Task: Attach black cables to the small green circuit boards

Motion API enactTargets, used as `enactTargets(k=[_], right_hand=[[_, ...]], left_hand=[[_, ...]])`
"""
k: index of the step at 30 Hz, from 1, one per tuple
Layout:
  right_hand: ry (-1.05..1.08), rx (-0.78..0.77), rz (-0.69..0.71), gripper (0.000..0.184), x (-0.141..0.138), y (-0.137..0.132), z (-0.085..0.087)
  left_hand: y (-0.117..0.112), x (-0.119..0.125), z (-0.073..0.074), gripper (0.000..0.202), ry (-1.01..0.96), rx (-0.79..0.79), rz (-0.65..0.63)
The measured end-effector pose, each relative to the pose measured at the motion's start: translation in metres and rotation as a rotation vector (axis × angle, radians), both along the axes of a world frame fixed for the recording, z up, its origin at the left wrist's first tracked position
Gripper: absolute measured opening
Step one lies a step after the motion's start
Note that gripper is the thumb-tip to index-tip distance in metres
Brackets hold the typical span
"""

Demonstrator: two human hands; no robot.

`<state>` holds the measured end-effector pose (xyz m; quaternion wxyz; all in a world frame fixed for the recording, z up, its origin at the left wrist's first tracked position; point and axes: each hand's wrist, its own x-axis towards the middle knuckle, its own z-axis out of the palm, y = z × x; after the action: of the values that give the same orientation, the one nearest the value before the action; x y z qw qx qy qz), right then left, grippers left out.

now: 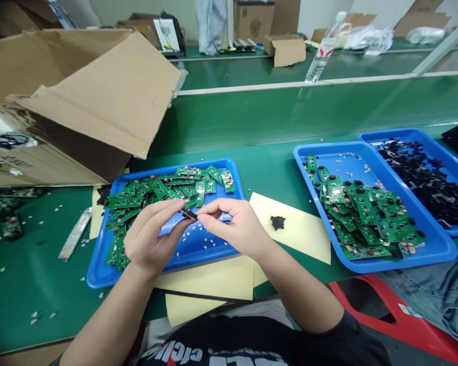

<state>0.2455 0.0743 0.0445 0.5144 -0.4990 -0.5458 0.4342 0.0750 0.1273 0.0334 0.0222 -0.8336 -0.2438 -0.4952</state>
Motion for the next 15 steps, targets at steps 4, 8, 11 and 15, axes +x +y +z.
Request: enactTargets(k=[4, 8, 11, 15], right_hand=[[0.037, -0.047, 0.027, 0.015, -0.0022, 0.0008, -0.0021], [0.058, -0.061, 0.047, 0.011, -0.0035, 0.0003, -0.002], [0.051, -0.043, 0.046, 0.008, -0.003, 0.0004, -0.0008], [0.071, -0.071, 0.049, 0.008, -0.0027, 0.0018, -0.0012]], left_hand=[[-0.001, -0.0003, -0.0007, 0.032, -0.006, -0.011, 0.006], [0.0012, -0.0016, -0.0023, 0.028, -0.001, 0.014, 0.002], [0.0037, -0.0023, -0.0038, 0.026, -0.012, 0.05, -0.017], [0.0042, -0.0023, -0.0044, 0.027, -0.029, 0.05, -0.048]])
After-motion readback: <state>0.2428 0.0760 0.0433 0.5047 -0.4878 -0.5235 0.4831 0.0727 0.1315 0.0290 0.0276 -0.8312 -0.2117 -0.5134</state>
